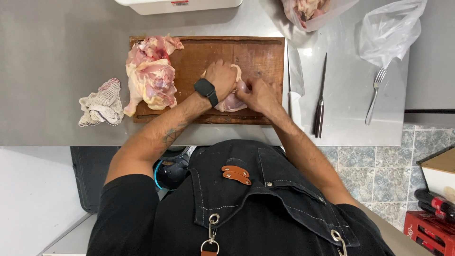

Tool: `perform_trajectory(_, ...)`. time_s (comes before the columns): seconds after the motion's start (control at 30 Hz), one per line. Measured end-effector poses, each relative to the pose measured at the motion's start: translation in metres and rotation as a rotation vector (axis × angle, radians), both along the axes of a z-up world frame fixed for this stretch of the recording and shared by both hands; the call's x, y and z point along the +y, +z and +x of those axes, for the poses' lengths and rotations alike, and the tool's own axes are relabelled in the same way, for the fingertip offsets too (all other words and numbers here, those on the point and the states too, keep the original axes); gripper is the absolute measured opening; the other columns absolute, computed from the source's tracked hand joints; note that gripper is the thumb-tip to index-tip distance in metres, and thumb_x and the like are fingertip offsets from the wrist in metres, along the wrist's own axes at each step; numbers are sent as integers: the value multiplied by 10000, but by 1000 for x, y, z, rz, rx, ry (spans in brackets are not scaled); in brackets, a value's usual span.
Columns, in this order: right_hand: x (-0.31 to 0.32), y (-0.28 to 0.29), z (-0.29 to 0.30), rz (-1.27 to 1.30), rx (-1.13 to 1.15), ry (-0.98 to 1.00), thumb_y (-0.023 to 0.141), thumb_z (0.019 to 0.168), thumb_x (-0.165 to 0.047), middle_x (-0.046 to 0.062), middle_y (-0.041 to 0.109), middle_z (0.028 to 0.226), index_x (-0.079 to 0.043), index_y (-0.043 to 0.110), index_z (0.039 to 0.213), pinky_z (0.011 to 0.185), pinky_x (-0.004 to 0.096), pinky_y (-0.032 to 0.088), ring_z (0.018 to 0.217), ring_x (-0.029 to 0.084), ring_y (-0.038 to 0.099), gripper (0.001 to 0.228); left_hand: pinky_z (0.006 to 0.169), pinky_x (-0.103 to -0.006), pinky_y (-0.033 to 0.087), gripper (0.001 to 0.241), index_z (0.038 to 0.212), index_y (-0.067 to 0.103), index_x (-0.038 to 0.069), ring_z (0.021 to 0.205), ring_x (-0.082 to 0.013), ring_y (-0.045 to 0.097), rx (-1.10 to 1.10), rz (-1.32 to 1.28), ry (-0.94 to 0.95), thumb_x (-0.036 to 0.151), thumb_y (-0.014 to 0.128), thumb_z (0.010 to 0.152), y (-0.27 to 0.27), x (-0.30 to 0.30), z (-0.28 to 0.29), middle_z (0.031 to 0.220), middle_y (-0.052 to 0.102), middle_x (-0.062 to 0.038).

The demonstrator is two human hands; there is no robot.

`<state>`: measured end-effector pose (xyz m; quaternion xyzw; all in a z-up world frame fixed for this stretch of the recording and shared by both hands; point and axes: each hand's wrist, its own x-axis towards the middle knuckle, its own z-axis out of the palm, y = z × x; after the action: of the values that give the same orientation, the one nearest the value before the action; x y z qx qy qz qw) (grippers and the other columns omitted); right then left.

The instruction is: Cutting and deboning raw chicken pieces on a wooden board using a knife

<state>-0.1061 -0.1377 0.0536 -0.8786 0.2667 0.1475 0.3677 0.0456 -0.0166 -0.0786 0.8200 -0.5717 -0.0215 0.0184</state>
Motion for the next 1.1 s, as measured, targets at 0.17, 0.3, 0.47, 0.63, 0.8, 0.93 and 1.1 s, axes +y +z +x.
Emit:
perform_trajectory(0.17,2,-44,3,13,4,-21,730,855,-664,98,809,1010,-184,779,1027,1029,429,419,1131,352,752,512,734,-468,447,389,1090,697,7,881,-354,648,-163,-127,13,289,789,838,-41,8,-14,904,655,-154)
perform_trajectory(0.3,8,-25,2,52,-93,-70,785,856,-568,113,804,983,-167,803,1000,905,411,480,1088,369,758,427,666,-430,460,178,1011,640,126,885,-289,632,-193,-219,36,273,648,912,-4,20,-11,952,580,-65)
perform_trajectory(0.47,8,-34,2,28,-164,-83,837,810,-559,108,798,908,-169,813,948,866,394,480,1008,370,772,414,781,-428,433,170,1084,701,184,971,-258,590,28,-137,-36,300,603,1007,23,31,-8,1019,591,-19)
perform_trajectory(0.63,7,-35,1,15,-214,-47,861,797,-564,88,790,866,-168,814,925,888,379,449,963,353,772,419,714,-493,499,180,891,793,208,801,-293,773,0,115,-67,258,633,956,22,5,4,839,751,-36)
perform_trajectory(0.8,1,-59,-8,-69,-277,-87,869,802,-508,153,760,775,-141,800,853,893,398,439,865,405,749,378,606,-468,468,149,929,769,165,681,-289,760,-198,17,-91,224,633,909,12,-6,5,734,728,-49)
perform_trajectory(0.93,5,-42,-17,-38,-304,-102,872,796,-499,129,749,730,-158,785,794,874,380,445,833,387,742,352,617,-441,519,140,902,767,196,712,-260,772,-135,-45,-182,296,674,876,10,6,25,763,742,-23)
perform_trajectory(1.1,2,-52,-24,65,-388,-152,893,815,-440,104,736,717,-193,812,776,700,317,482,709,289,707,263,546,-409,540,122,803,727,225,666,-271,763,-132,-144,8,347,730,800,4,32,56,694,694,2)
